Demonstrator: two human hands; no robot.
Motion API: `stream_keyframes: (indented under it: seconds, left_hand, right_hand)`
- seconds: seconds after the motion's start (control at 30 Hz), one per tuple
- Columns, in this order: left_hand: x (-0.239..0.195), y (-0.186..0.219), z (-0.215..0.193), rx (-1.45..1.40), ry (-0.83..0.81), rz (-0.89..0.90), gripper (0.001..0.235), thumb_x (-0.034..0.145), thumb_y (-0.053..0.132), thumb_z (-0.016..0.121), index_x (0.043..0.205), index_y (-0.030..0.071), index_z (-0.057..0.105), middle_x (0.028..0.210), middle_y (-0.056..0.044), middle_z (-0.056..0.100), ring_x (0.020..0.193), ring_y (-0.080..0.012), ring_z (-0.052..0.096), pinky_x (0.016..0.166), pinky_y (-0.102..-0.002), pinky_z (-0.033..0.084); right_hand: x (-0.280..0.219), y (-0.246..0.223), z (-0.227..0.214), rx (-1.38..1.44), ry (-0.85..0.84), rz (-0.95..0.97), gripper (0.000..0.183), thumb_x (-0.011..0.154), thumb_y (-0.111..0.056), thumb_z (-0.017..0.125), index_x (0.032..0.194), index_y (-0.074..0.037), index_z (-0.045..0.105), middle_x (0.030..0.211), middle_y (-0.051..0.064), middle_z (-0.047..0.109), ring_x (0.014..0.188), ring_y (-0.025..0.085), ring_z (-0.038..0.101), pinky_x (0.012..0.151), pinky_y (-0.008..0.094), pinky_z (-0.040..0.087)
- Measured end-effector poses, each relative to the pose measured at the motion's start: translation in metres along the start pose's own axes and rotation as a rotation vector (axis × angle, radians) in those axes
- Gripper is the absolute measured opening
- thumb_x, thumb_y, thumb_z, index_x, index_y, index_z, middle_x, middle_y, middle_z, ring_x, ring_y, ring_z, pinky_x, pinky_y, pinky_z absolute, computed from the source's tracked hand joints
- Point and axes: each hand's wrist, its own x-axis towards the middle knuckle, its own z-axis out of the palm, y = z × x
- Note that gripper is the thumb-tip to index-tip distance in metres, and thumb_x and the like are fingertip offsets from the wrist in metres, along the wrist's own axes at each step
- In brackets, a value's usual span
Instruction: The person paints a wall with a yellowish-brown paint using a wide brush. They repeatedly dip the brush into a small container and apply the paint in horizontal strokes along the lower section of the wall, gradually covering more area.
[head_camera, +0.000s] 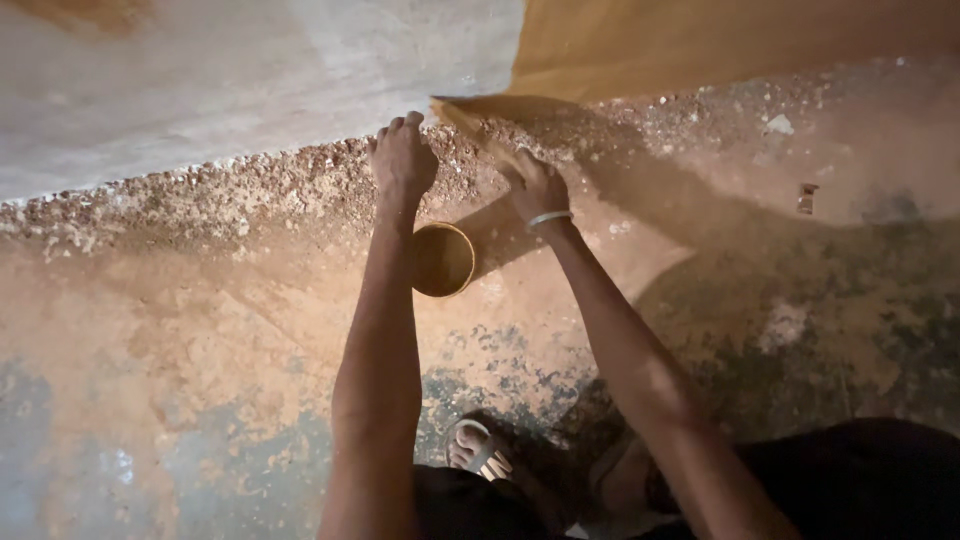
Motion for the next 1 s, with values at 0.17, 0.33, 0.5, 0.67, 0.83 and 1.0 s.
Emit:
stream_keyframes:
  seconds: [0.17, 0.33, 0.5, 0.67, 0.83, 1.0]
  left_hand:
    - [-0.003, -0.002, -0.001, -0.068, 0.010, -0.001, 0.052, 0.086, 0.002, 0.061, 0.137, 0.013, 0.056, 0.135, -0.012, 0.063, 0.124, -0.0291, 0.058, 0.112, -0.054, 0.038]
    - [-0.009, 0.000, -0.005, -0.093, 0.060, 0.033, 0.052, 0.085, 0.003, 0.063, 0.136, 0.013, 0.057, 0.137, -0.011, 0.061, 0.127, -0.0292, 0.055, 0.113, -0.055, 0.035]
    - [-0.019, -0.009, -0.013, -0.046, 0.030, 0.068, 0.056, 0.085, 0.001, 0.061, 0.139, 0.012, 0.054, 0.142, -0.012, 0.057, 0.130, -0.0290, 0.053, 0.114, -0.054, 0.035]
    - [-0.018, -0.001, -0.026, -0.043, 0.077, 0.052, 0.053, 0.087, 0.009, 0.066, 0.138, 0.013, 0.053, 0.143, -0.011, 0.054, 0.132, -0.0300, 0.049, 0.113, -0.057, 0.032]
    - [-0.015, 0.005, -0.027, -0.048, 0.056, 0.069, 0.055, 0.088, 0.012, 0.069, 0.140, 0.014, 0.052, 0.144, -0.010, 0.054, 0.133, -0.0302, 0.049, 0.113, -0.057, 0.033]
    - [-0.010, 0.010, -0.022, -0.031, 0.026, 0.047, 0.054, 0.089, 0.010, 0.067, 0.141, 0.016, 0.053, 0.146, -0.009, 0.055, 0.134, -0.0287, 0.050, 0.115, -0.057, 0.033]
  right_hand:
    - [-0.010, 0.028, 0.013, 0.049, 0.221, 0.142, 0.038, 0.102, -0.042, 0.062, 0.119, -0.008, 0.066, 0.104, 0.021, 0.073, 0.096, 0.043, 0.069, 0.080, 0.049, 0.053]
    - [-0.045, 0.055, 0.023, 0.244, 0.551, 0.411, 0.045, 0.102, -0.041, 0.057, 0.128, -0.005, 0.064, 0.112, 0.022, 0.074, 0.099, 0.036, 0.074, 0.084, 0.044, 0.056]
    - [-0.039, 0.043, 0.042, 0.142, 0.582, 0.548, 0.044, 0.108, -0.028, 0.058, 0.138, 0.004, 0.051, 0.108, 0.029, 0.069, 0.096, 0.036, 0.069, 0.081, 0.046, 0.058]
    - [-0.045, -0.005, 0.049, 0.097, 0.209, 0.217, 0.036, 0.097, -0.014, 0.063, 0.129, 0.001, 0.054, 0.094, 0.019, 0.071, 0.076, 0.031, 0.070, 0.063, 0.043, 0.060]
    - [-0.055, -0.029, 0.051, -0.064, 0.131, -0.080, 0.036, 0.097, -0.013, 0.065, 0.128, 0.001, 0.054, 0.089, 0.022, 0.068, 0.074, 0.037, 0.068, 0.060, 0.048, 0.056]
    - [-0.032, 0.001, 0.051, 0.088, 0.044, 0.219, 0.023, 0.101, -0.018, 0.058, 0.117, -0.002, 0.055, 0.091, 0.018, 0.069, 0.075, 0.033, 0.069, 0.061, 0.046, 0.055]
